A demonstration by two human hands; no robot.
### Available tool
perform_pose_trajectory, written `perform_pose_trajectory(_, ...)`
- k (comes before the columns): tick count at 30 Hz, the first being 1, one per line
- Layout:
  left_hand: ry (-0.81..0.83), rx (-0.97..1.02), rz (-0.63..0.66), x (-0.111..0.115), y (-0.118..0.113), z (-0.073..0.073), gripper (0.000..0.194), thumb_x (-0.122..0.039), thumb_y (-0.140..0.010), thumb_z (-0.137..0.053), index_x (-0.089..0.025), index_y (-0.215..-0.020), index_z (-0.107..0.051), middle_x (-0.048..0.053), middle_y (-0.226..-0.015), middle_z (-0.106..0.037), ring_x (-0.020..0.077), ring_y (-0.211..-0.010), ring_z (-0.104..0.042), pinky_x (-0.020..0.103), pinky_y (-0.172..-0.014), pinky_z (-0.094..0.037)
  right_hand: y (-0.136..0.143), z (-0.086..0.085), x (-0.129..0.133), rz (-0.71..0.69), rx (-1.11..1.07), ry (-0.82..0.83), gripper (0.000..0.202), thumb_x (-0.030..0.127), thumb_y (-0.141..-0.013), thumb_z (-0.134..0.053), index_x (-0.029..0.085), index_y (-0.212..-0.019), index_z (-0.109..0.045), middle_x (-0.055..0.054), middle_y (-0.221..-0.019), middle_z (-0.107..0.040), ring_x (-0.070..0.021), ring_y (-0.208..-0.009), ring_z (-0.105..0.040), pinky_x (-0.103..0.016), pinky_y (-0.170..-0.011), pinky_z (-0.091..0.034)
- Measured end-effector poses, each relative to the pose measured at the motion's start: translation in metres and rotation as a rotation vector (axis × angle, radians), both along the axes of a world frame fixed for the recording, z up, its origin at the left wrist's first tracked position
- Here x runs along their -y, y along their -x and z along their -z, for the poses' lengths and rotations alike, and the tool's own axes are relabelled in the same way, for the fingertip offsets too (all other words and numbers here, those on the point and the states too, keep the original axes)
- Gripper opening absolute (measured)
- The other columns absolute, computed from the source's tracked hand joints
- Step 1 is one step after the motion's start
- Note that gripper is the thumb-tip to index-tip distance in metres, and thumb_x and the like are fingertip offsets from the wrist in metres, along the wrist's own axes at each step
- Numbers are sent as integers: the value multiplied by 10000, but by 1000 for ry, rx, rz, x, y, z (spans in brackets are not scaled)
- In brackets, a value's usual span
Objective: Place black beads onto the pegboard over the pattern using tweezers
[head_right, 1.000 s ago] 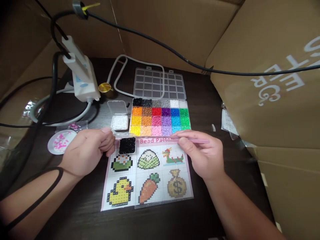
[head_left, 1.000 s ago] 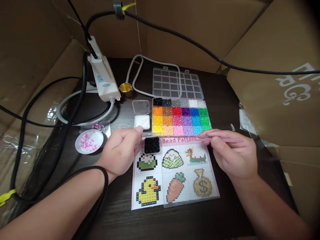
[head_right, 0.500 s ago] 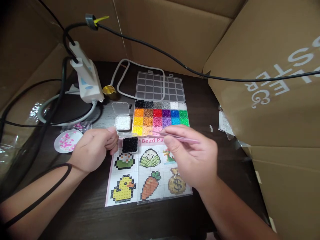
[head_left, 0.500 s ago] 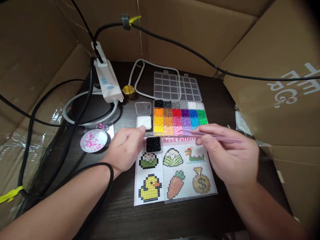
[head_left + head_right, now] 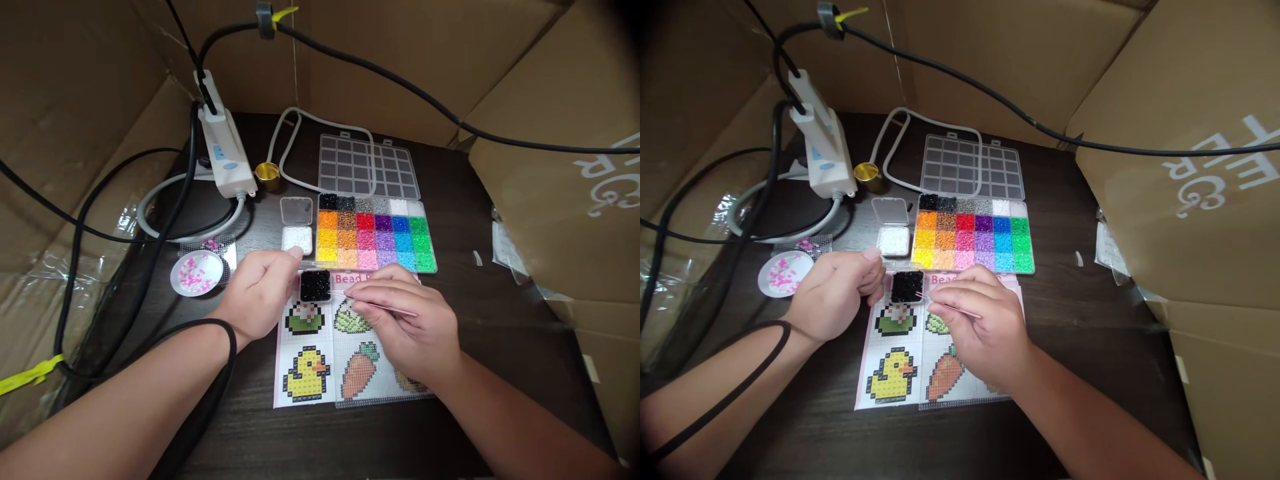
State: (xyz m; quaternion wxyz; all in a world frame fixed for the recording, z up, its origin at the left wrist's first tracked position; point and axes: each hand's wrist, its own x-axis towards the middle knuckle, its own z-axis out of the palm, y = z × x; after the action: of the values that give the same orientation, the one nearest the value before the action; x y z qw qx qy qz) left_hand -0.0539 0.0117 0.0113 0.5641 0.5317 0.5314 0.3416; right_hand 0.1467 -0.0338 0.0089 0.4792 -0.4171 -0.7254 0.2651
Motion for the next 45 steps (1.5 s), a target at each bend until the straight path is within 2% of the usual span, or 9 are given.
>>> perform_pose_trajectory(13,-59,-68,25,3,2,0,488,-436,-917,-416,-211,-489,-347,-47,-480,-276,115,-459,-364,286,-480,-296,-1,3,0,-9,46,15,148,39,-787,-694,142,-877,-750,-70,-812,-758,-175,-767,-639,-345,-684,-547)
perform_pose_trajectory(32,-71,-77,27,2,2,0,491,-425,-914,-416,-216,-481,-321,-45,-483,-277,113,-463,-348,283,-475,-316,0,5,-2,-3,5,79,164,46,-793,-687,174,-870,-753,-50,-808,-758,-164,-748,-667,-325,-657,-550)
perform_pose_trajectory(45,-52,-69,25,3,2,-1,486,-436,-912,-416,-208,-490,-341,-43,-489,-271,113,-471,-347,274,-485,-326,-9,1,1,73,-62,132,214,72,-804,-678,252,-893,-751,-32,-805,-734,-185,-758,-663,-352,-651,-548)
